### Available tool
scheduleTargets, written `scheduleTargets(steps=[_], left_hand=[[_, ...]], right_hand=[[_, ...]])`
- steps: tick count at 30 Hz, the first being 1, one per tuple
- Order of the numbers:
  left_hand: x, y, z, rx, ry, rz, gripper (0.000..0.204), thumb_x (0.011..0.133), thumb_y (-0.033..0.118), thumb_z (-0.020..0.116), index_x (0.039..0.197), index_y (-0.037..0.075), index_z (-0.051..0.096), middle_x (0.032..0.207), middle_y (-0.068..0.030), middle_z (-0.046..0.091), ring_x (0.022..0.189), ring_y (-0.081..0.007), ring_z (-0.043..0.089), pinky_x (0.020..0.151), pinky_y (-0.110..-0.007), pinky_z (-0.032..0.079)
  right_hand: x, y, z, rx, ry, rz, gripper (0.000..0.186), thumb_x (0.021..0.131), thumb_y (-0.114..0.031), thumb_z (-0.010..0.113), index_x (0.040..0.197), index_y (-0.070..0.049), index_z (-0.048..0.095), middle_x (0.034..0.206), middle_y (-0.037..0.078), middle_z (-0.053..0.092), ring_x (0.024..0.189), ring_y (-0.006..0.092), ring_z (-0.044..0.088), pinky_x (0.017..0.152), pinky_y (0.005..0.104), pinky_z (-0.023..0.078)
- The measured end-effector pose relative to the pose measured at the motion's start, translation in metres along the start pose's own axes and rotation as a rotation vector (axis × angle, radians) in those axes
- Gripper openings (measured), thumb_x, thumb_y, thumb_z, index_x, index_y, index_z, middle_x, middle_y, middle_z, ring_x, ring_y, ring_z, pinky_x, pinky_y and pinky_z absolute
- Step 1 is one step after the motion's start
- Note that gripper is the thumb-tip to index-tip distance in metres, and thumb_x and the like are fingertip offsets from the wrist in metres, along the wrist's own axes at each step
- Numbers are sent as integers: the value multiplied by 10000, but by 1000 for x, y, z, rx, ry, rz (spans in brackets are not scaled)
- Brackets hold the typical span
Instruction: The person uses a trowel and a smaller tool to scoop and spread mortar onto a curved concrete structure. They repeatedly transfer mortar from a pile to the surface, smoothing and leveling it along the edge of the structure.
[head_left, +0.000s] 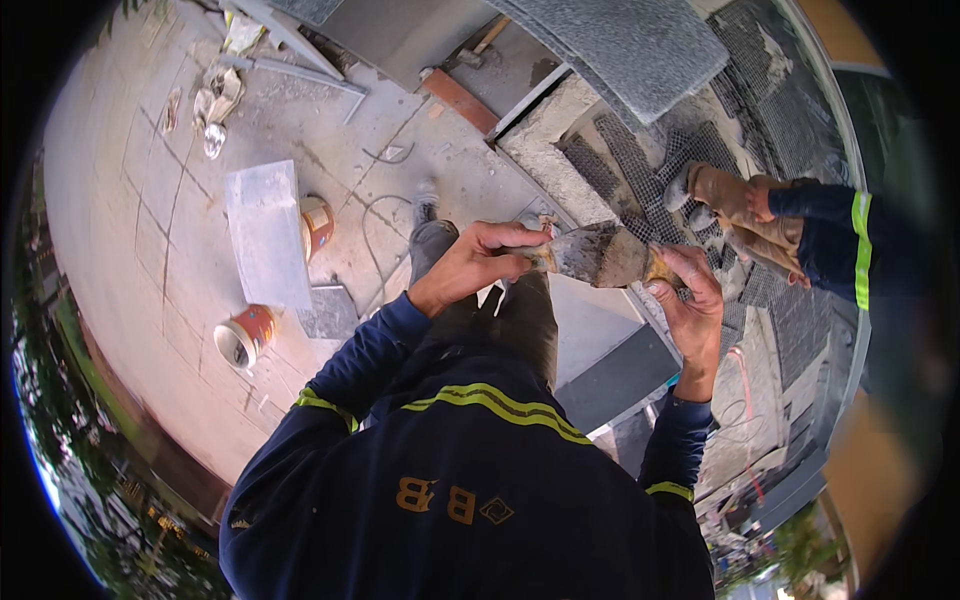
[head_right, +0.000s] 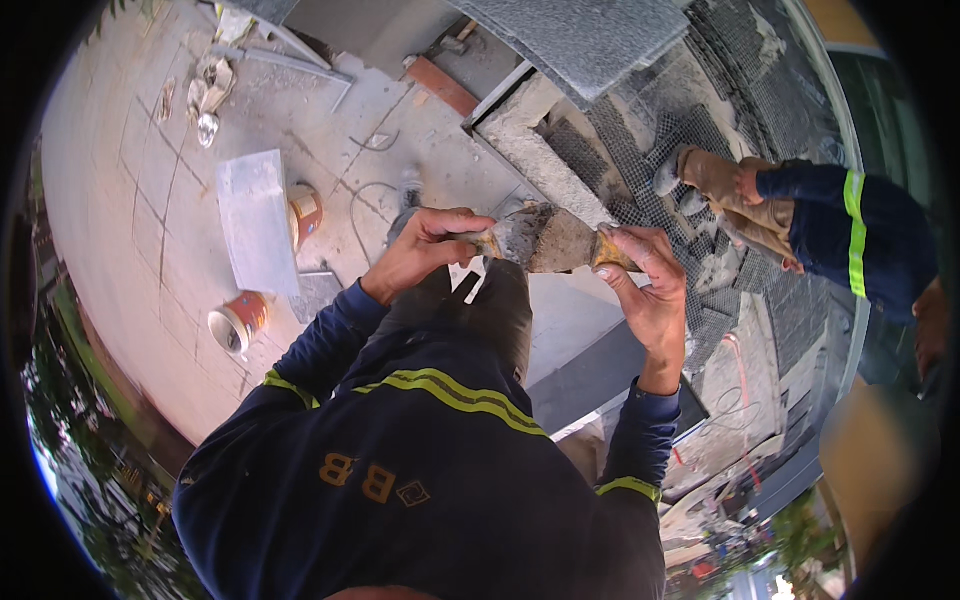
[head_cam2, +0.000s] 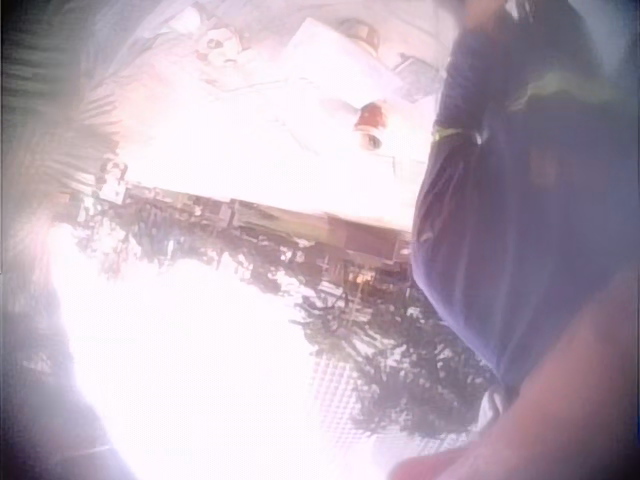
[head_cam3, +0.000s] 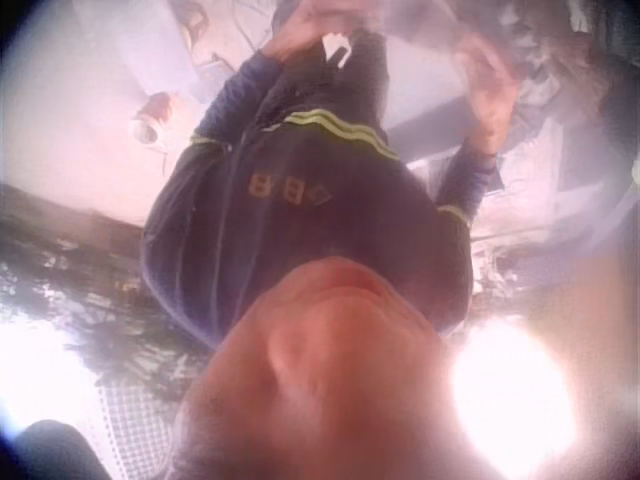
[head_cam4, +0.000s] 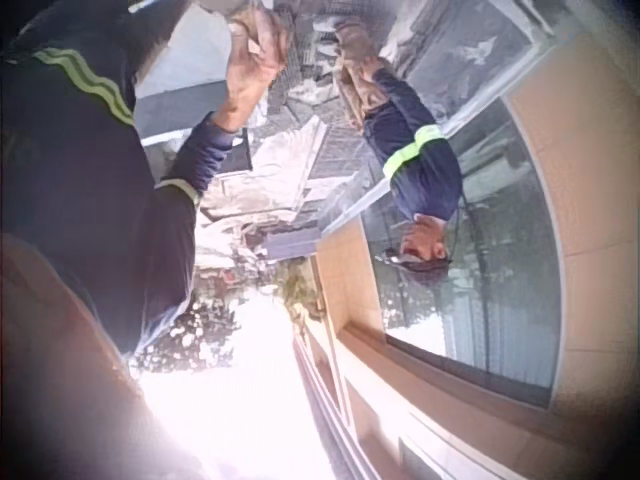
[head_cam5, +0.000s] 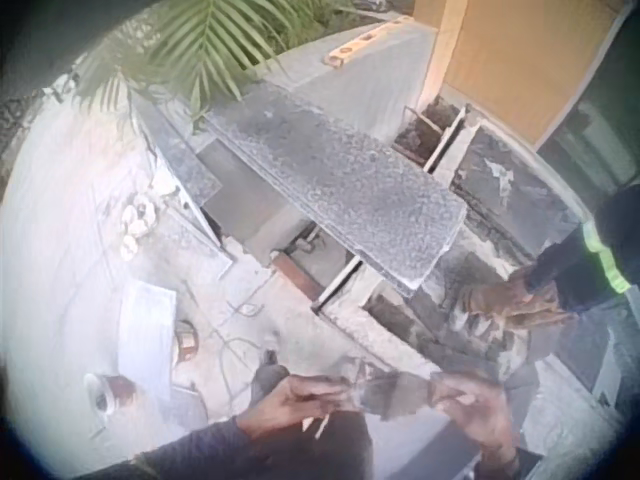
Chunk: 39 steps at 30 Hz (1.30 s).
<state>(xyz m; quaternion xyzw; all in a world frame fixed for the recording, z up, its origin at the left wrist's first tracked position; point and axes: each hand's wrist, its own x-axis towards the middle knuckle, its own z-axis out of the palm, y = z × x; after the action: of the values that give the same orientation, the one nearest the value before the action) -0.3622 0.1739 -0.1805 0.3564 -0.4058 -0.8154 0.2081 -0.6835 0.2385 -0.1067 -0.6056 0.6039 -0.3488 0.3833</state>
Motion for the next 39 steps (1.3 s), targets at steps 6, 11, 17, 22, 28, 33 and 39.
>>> scheduleTargets(steps=[6,11,17,22,28,33,39], left_hand=[[-22,-54,-12,-207,273,110,411,892,-72,646,1298,-39,703,1009,-9,653,906,-74,574,806,-242,473],[-3,-115,-54,-78,622,43,353,944,84,728,1256,-79,702,1039,-31,686,966,-93,603,865,-251,485],[22,-192,-124,4,850,-83,369,945,196,788,1194,-71,738,993,-54,768,897,-91,648,845,-275,535],[50,-240,-162,359,939,-99,401,835,299,792,1112,10,789,893,-187,785,814,-179,754,757,-310,567],[73,-257,-172,531,938,-115,411,818,355,761,1088,48,808,899,-167,780,786,-278,758,747,-346,576],[77,-266,-173,560,958,-133,399,803,374,752,1083,98,822,911,-154,774,766,-292,744,729,-356,571],[80,-276,-167,604,983,-172,398,789,389,739,1079,131,827,887,-124,768,767,-322,728,725,-392,569]], right_hand=[[69,60,19,-266,-128,-38,381,862,-76,814,1231,-41,726,1188,130,726,1069,246,672,950,340,532],[98,117,70,-235,-149,194,393,994,-172,725,1361,-55,645,1185,120,722,1050,211,694,915,310,535],[127,164,126,-279,-261,112,323,1002,-174,691,1313,-92,674,1162,108,726,1039,241,713,874,340,554],[165,195,173,-522,-414,-170,265,955,-183,714,1214,-137,745,1048,80,722,934,279,699,784,374,550],[199,216,212,-564,-593,-192,243,933,-248,741,1161,-172,777,960,31,717,767,250,683,686,368,531],[214,239,228,-592,-656,-264,242,927,-300,747,1138,-189,786,930,33,713,731,242,682,686,382,534],[228,255,244,-705,-729,-284,284,938,-339,744,1174,-185,782,981,26,730,826,251,713,729,363,560]])
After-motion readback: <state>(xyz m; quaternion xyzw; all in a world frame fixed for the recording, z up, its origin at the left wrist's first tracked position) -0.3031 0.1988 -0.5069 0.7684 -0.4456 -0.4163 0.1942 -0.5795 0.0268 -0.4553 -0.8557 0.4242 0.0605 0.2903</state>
